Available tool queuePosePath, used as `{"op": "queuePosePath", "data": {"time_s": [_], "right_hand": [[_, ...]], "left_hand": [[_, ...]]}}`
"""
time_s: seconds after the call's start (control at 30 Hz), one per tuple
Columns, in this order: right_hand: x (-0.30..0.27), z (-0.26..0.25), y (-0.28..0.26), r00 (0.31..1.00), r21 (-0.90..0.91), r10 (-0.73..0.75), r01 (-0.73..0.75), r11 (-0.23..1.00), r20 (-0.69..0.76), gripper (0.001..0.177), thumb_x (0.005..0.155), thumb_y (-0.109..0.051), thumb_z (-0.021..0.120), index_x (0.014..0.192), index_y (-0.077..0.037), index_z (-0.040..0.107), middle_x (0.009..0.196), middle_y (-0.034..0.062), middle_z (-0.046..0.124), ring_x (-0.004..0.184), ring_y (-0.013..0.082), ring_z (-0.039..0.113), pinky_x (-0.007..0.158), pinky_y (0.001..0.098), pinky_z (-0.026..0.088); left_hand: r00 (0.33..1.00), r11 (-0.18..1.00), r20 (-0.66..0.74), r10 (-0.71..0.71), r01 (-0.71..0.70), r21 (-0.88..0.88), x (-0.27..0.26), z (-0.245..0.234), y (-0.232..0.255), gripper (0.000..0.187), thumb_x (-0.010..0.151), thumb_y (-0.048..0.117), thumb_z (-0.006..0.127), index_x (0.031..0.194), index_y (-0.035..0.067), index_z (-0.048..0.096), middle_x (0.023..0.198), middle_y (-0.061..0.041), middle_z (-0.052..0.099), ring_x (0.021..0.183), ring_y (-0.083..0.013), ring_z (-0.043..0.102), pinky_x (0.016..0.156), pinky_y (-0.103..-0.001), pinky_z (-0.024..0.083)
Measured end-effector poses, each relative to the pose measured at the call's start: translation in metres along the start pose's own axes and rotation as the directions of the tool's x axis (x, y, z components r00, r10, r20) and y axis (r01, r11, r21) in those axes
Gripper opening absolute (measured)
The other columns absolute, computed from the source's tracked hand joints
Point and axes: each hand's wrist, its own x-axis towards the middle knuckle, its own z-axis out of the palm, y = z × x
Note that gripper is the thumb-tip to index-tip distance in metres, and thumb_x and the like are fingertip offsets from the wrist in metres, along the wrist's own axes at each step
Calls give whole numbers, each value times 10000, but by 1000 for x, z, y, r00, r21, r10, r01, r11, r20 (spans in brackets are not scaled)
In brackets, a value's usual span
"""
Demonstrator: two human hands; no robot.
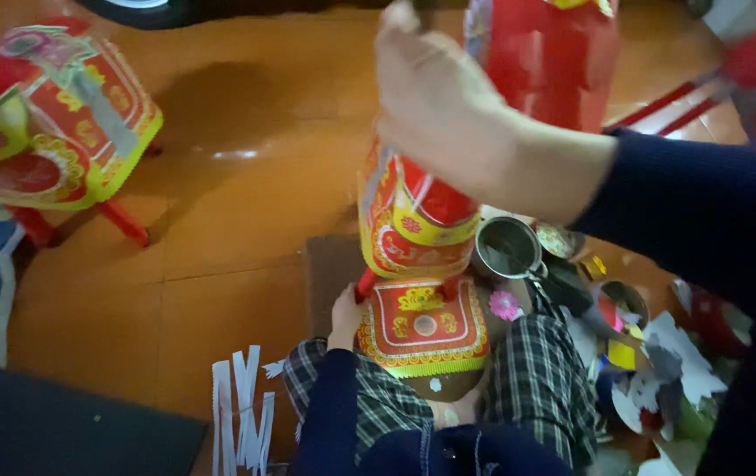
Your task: Assembling and decorating a traditional paper horse model using glue and paint
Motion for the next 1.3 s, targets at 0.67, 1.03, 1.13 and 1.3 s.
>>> {"op": "queuePosePath", "data": {"time_s": [0.67,1.03,1.13,1.3], "right_hand": [[-180,332,-134,796,661,439,-597,455,417,179,848,-206,631,893,-102,771,784,146,711,814,390,677,641,489,518],[-167,521,-394,761,775,193,-631,-2,620,241,873,-388,653,1080,-298,740,930,102,720,915,375,682,768,506,557],[-166,471,-380,846,939,440,-344,17,302,365,840,-261,752,1147,-64,742,939,178,650,923,401,636,790,491,545],[-183,372,-399,940,987,317,-88,-138,128,172,977,-37,538,1065,69,641,887,349,624,866,554,591,705,641,441]], "left_hand": [[923,993,-383,-30,-17,-119,-86,-56,18,246,857,202,700,1089,121,685,1007,-131,673,1003,-309,644,901,-415,505],[482,975,-853,-201,186,-125,-317,-189,-128,221,841,-9,794,1043,43,718,936,-157,657,856,-255,669,703,-285,538],[358,945,-880,-313,209,-251,-375,-183,-124,189,884,-23,749,1060,19,697,951,-153,653,822,-223,675,635,-250,563],[167,857,-847,-505,213,-469,-416,-133,-170,151,813,-3,728,953,48,699,834,-107,657,635,-154,629,528,-239,556]]}}
